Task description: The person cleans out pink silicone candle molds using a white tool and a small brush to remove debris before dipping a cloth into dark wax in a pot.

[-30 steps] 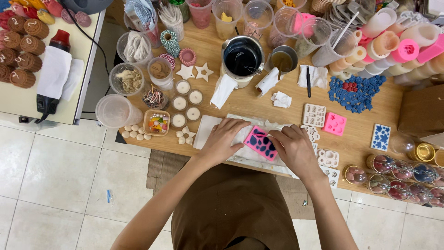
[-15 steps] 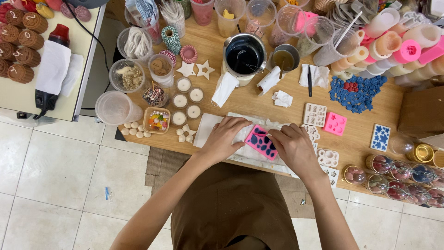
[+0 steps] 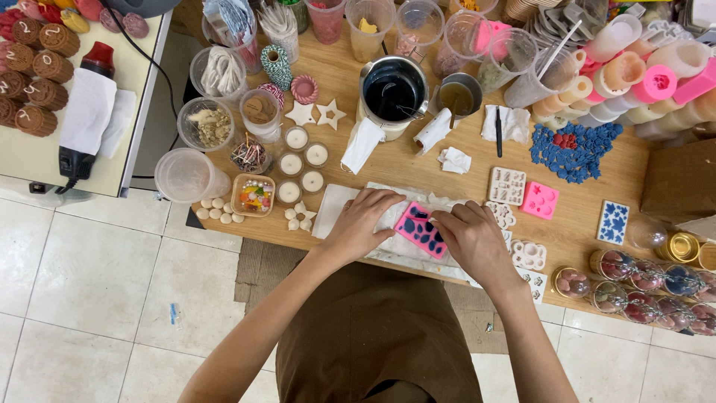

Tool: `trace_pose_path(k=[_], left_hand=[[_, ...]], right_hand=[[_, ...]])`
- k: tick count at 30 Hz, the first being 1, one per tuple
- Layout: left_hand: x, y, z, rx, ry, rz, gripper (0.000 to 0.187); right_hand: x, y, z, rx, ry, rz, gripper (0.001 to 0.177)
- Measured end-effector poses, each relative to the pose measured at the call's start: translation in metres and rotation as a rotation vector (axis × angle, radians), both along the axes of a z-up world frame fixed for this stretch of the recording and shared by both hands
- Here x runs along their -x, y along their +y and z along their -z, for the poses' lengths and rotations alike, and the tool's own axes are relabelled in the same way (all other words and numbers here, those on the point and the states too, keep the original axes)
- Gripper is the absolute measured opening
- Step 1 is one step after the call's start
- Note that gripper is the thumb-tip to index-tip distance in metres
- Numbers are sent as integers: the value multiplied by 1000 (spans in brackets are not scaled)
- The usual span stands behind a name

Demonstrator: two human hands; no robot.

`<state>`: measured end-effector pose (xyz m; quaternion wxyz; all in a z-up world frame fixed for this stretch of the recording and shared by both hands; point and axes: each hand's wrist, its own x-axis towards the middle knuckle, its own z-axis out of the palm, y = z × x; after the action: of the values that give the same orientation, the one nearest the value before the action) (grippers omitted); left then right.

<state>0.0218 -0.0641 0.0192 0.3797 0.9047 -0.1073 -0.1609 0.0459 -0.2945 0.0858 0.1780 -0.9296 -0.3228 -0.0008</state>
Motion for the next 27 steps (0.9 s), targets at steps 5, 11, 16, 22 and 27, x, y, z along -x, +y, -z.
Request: trace_pose_path(k=[5, 11, 16, 22, 27], left_hand=[[1, 1, -2, 20, -1, -8, 70], [-1, 0, -1, -9, 25, 1, 70], [1, 1, -2, 21, -4, -11, 69], [1, 1, 1, 21, -18, -11, 69], [3, 2, 2, 41, -9, -15, 69]], right_hand=[[0, 1, -1, 4, 4, -2, 17], [1, 1, -1, 10, 10, 2, 18], [1, 2, -1, -19, 9, -18, 17], [2, 2, 0, -13, 13, -22, 15], [0, 1, -2, -48, 4, -31, 17]])
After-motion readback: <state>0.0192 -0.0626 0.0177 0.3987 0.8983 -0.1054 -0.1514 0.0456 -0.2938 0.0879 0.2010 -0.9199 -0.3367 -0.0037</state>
